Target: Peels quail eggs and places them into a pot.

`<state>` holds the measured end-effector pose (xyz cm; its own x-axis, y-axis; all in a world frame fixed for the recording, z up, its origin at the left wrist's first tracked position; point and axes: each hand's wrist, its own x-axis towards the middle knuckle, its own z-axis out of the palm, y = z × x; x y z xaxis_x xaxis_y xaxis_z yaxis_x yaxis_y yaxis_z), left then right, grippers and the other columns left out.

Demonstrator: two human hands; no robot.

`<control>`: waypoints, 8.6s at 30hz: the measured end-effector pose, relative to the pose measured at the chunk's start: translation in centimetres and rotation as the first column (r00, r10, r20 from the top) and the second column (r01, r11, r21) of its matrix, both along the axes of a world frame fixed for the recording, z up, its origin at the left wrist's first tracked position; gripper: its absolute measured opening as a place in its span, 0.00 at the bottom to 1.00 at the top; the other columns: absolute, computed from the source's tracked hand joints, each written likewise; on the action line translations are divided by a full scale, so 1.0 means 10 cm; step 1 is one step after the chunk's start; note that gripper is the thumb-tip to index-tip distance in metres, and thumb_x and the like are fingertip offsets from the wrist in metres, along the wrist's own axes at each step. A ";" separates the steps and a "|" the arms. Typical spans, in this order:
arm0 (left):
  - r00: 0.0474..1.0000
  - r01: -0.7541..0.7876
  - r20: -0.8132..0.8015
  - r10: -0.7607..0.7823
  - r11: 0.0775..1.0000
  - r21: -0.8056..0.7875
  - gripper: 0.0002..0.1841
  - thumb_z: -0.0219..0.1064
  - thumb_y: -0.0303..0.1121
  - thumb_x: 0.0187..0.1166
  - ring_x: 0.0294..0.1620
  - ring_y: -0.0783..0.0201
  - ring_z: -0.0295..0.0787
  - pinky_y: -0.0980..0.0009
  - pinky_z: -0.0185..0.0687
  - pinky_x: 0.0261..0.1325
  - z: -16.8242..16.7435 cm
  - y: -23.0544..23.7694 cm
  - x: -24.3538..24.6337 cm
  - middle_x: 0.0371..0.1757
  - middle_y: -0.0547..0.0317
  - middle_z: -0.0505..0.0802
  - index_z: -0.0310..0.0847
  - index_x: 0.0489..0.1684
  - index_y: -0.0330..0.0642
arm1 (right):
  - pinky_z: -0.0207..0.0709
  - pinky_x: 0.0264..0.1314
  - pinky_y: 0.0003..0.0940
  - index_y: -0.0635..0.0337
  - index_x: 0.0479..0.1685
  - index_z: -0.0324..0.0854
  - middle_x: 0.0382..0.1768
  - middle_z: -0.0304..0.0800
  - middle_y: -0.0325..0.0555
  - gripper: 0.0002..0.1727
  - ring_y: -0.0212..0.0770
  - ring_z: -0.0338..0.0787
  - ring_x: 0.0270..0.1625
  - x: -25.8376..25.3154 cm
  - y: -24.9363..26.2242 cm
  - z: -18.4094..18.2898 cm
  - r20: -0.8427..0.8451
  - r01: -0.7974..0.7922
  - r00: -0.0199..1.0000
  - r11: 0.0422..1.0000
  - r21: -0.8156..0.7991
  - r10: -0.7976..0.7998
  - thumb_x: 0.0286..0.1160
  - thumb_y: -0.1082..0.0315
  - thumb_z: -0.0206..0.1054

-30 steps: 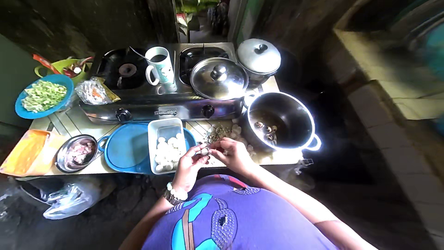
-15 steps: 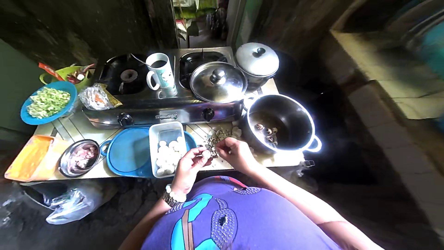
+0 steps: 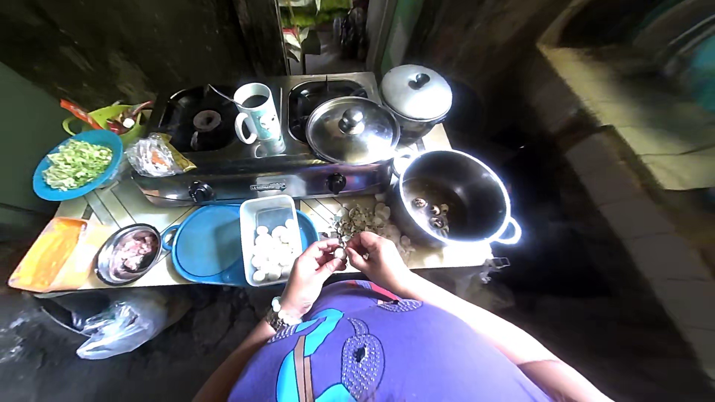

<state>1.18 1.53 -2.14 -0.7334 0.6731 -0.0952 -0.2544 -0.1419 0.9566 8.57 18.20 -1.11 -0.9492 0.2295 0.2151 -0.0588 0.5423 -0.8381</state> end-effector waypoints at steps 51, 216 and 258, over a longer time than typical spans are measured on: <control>0.970 -0.034 0.242 0.036 0.999 -0.013 0.14 0.60 0.21 0.82 0.48 0.65 0.91 0.67 0.87 0.57 0.08 -0.02 -0.09 0.51 0.54 0.93 0.77 0.63 0.29 | 0.83 0.47 0.34 0.66 0.32 0.86 0.31 0.88 0.54 0.07 0.47 0.89 0.38 -0.12 -0.02 -0.01 -0.113 0.009 0.993 0.971 0.239 0.019 0.69 0.70 0.68; 0.906 -0.224 -0.399 0.140 0.960 -0.170 0.19 0.75 0.15 0.62 0.45 0.71 0.95 0.76 0.91 0.55 0.06 -0.06 0.07 0.48 0.49 0.95 0.81 0.54 0.22 | 0.81 0.39 0.23 0.66 0.31 0.91 0.30 0.92 0.51 0.08 0.34 0.89 0.32 -0.10 -0.17 -0.01 -0.128 0.014 0.992 0.991 0.135 0.003 0.68 0.69 0.71; 0.988 -0.098 -0.126 0.092 0.994 -0.044 0.23 0.70 0.10 0.61 0.47 0.63 0.95 0.66 0.93 0.53 0.07 -0.01 0.01 0.54 0.51 0.93 0.78 0.59 0.25 | 0.80 0.39 0.23 0.68 0.36 0.89 0.31 0.92 0.51 0.10 0.32 0.88 0.32 -0.06 -0.02 -0.01 -0.027 0.105 0.994 0.991 0.086 -0.103 0.73 0.69 0.66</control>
